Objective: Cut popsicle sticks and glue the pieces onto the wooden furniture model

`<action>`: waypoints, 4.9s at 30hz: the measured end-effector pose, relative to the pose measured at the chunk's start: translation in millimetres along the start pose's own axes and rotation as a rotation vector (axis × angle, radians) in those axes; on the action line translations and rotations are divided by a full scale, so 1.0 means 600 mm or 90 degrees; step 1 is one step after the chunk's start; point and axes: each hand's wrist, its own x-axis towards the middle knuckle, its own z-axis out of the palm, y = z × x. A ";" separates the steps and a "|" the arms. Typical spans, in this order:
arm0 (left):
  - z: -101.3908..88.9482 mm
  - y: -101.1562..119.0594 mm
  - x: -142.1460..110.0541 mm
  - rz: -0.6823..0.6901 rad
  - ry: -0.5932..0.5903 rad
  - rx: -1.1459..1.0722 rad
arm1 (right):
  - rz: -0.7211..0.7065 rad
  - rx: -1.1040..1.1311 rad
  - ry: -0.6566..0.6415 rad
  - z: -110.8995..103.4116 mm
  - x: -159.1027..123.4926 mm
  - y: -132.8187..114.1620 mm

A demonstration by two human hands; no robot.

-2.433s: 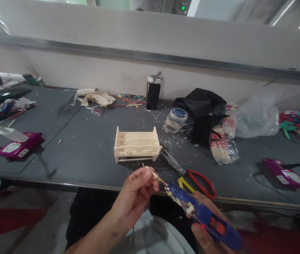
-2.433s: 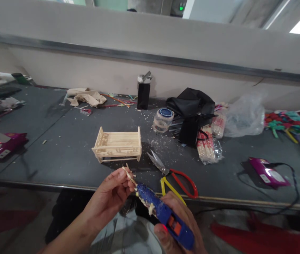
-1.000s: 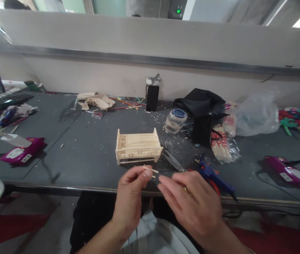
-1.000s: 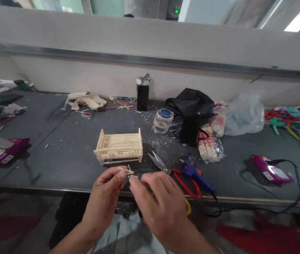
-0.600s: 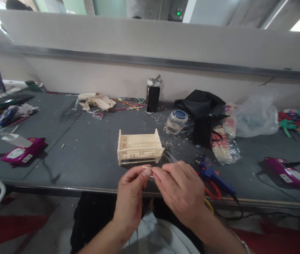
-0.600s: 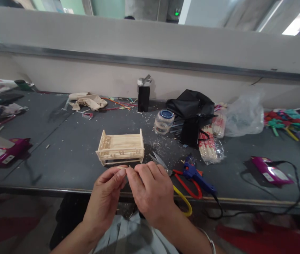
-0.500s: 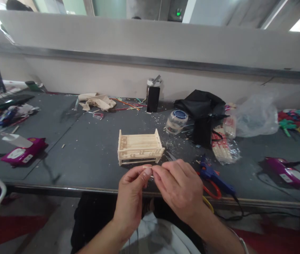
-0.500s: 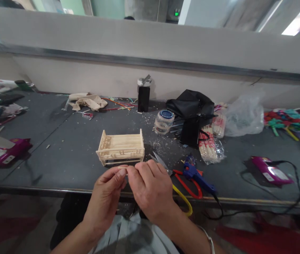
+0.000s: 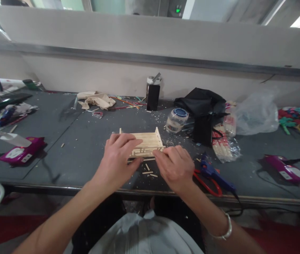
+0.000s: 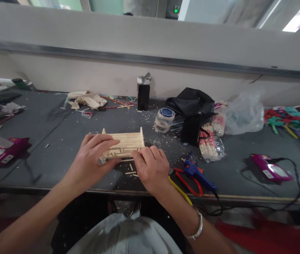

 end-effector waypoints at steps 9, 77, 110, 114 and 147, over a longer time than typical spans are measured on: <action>0.013 -0.006 0.046 -0.005 -0.215 0.009 | 0.003 -0.016 -0.021 0.006 -0.001 -0.002; 0.022 0.010 0.070 -0.084 -0.272 0.008 | 0.047 0.366 -0.297 0.011 0.060 0.077; 0.024 0.007 0.085 -0.099 -0.344 -0.006 | 0.019 0.356 -0.364 0.019 0.065 0.078; 0.025 0.007 0.088 -0.090 -0.353 -0.002 | 0.019 0.338 -0.369 0.017 0.066 0.075; 0.028 0.001 0.090 -0.069 -0.386 0.040 | -0.001 0.369 -0.368 0.016 0.066 0.075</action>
